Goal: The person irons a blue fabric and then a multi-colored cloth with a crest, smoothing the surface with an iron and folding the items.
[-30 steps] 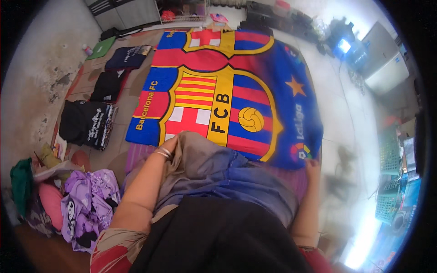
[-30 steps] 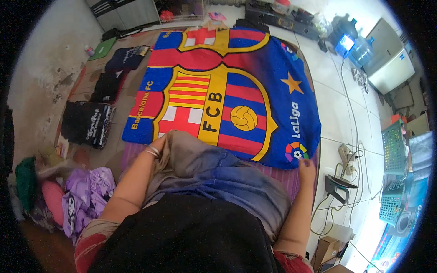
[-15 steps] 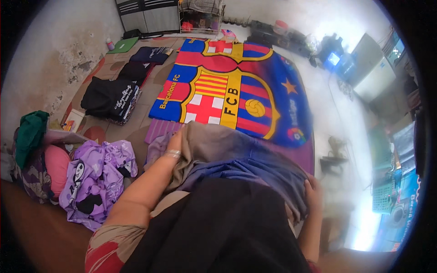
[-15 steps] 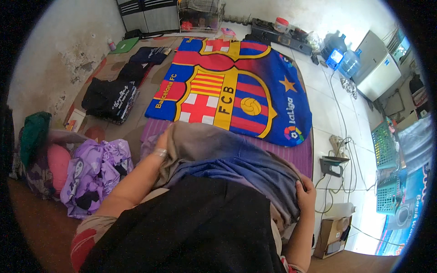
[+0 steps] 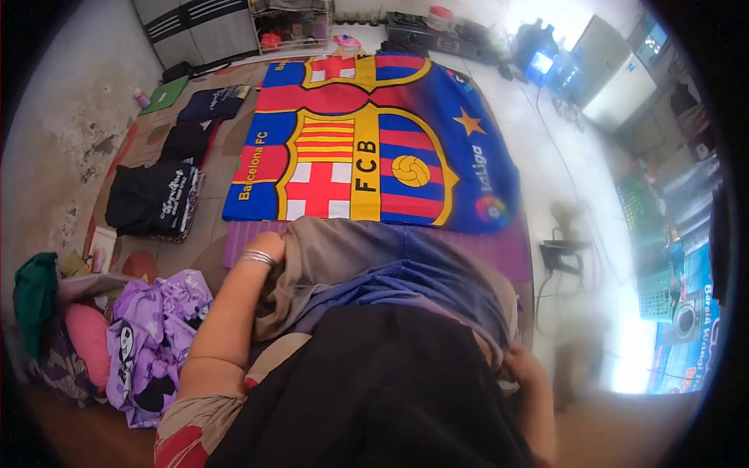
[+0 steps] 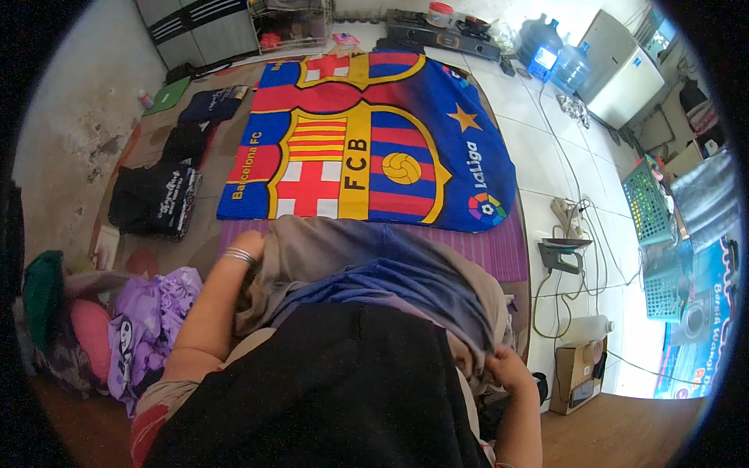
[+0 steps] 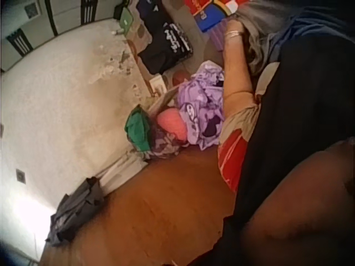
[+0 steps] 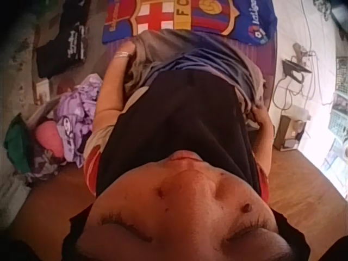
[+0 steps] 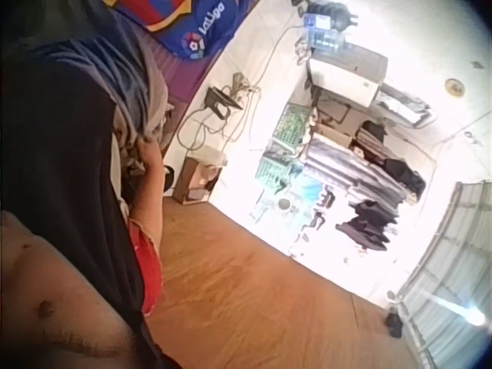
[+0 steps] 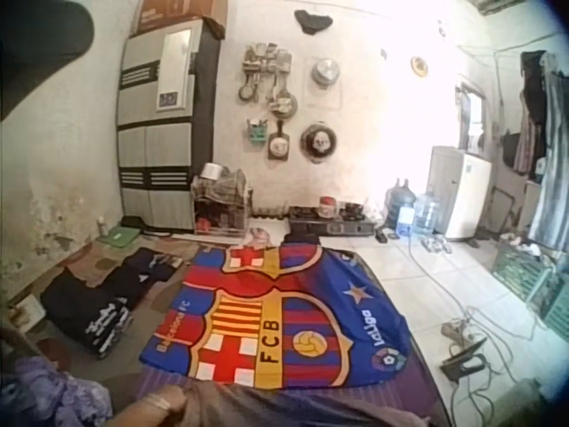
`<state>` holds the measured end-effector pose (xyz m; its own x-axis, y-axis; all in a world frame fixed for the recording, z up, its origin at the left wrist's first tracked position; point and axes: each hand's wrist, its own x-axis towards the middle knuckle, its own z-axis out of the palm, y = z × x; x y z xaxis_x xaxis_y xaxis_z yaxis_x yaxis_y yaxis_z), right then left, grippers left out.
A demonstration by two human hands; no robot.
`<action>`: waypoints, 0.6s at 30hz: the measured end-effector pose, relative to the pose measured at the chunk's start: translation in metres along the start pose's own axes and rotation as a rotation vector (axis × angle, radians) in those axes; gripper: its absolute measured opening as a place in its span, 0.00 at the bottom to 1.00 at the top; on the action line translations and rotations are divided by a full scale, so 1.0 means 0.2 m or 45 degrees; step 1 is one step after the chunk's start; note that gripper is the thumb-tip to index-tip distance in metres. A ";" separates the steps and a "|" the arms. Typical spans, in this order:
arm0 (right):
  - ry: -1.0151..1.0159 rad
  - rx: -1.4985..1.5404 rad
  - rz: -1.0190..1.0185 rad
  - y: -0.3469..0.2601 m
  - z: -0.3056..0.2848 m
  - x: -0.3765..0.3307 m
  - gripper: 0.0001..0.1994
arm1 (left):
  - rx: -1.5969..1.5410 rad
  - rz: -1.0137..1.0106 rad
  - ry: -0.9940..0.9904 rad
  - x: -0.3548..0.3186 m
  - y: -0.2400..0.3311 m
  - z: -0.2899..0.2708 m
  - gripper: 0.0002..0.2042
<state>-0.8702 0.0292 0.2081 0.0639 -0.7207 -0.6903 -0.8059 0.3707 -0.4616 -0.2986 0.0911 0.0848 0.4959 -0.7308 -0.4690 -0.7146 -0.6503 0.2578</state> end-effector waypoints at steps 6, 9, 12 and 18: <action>-0.770 -0.406 0.407 0.08 -0.33 0.27 0.17 | -0.074 -0.009 -0.135 0.49 -0.32 -0.18 0.21; -0.237 -0.372 0.196 -0.10 -0.51 0.56 0.22 | -1.130 -0.673 -0.145 0.66 -0.55 -0.02 0.18; -0.044 0.705 -0.069 -0.37 -0.52 0.96 0.22 | -1.589 -1.004 -0.059 0.69 -0.77 0.14 0.21; 0.278 1.035 0.451 -0.18 -0.36 1.87 0.34 | -2.291 -0.974 0.382 0.90 -0.66 0.22 0.27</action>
<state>-0.8597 -0.2963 0.0073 -0.2877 -0.5501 -0.7839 -0.0888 0.8304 -0.5501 -0.1371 0.0548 -0.0700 0.5942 -0.1254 -0.7945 0.7933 -0.0717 0.6047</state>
